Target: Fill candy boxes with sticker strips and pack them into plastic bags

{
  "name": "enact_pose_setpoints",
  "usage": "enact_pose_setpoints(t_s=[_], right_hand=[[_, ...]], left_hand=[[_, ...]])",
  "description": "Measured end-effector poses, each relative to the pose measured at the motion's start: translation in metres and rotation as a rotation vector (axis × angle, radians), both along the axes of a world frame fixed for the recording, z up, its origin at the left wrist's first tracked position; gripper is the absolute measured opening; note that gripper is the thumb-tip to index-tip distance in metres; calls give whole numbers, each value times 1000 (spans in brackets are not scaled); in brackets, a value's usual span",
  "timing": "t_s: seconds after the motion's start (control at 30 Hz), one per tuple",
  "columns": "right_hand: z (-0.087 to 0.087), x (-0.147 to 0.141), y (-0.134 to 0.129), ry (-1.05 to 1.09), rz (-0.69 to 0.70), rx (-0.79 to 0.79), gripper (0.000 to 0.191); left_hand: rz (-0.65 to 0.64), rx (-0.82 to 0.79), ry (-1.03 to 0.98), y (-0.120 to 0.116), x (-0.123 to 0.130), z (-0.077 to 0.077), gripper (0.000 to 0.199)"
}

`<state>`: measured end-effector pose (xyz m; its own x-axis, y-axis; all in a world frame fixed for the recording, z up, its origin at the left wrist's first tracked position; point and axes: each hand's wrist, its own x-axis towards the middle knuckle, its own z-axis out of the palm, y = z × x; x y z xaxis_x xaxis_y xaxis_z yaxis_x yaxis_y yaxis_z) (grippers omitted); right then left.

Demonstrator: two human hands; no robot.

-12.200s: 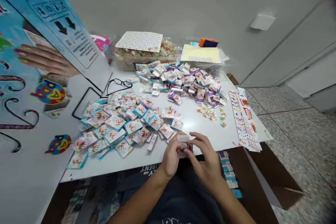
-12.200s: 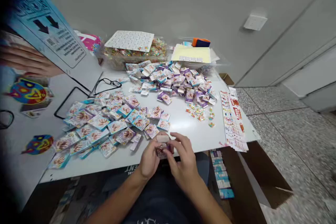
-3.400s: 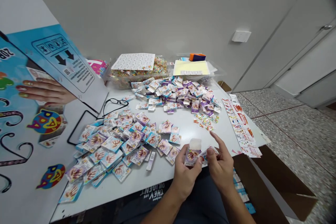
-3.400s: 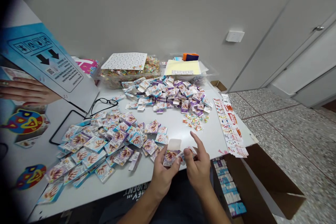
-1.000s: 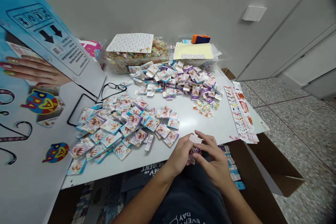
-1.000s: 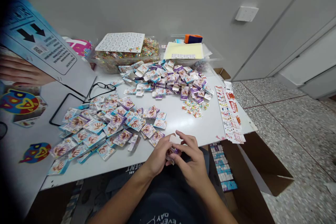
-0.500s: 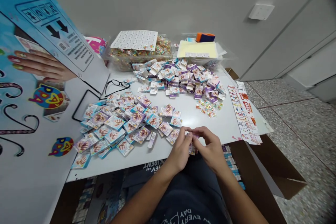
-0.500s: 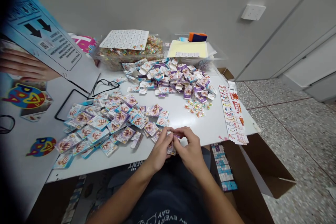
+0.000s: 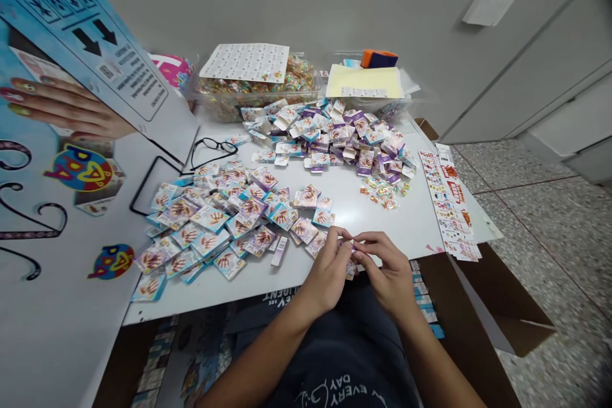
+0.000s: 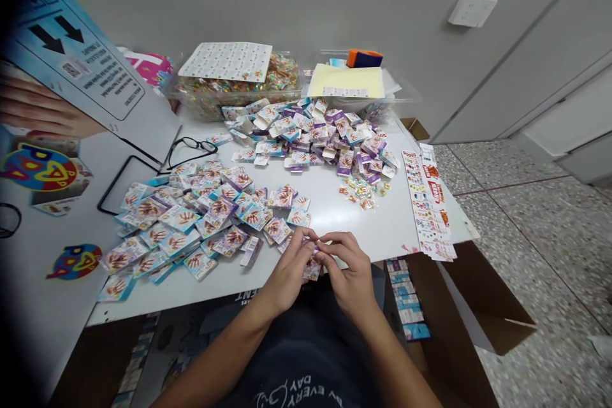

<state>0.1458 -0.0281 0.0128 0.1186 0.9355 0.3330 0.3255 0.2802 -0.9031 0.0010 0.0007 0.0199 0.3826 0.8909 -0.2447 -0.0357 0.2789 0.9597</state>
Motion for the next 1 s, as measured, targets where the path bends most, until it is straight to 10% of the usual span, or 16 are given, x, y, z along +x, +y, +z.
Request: enact_pose_setpoints(t_s=[0.4, 0.77, 1.0], right_hand=[[7, -17, -14, 142, -486, -6, 7], [25, -9, -20, -181, -249, 289, 36], [33, -17, -19, -29, -179, 179, 30]], left_hand=[[62, 470, 119, -19, 11, -3, 25], [179, 752, 35, -14, 0, 5, 31], [164, 901, -2, -11, -9, 9, 46]])
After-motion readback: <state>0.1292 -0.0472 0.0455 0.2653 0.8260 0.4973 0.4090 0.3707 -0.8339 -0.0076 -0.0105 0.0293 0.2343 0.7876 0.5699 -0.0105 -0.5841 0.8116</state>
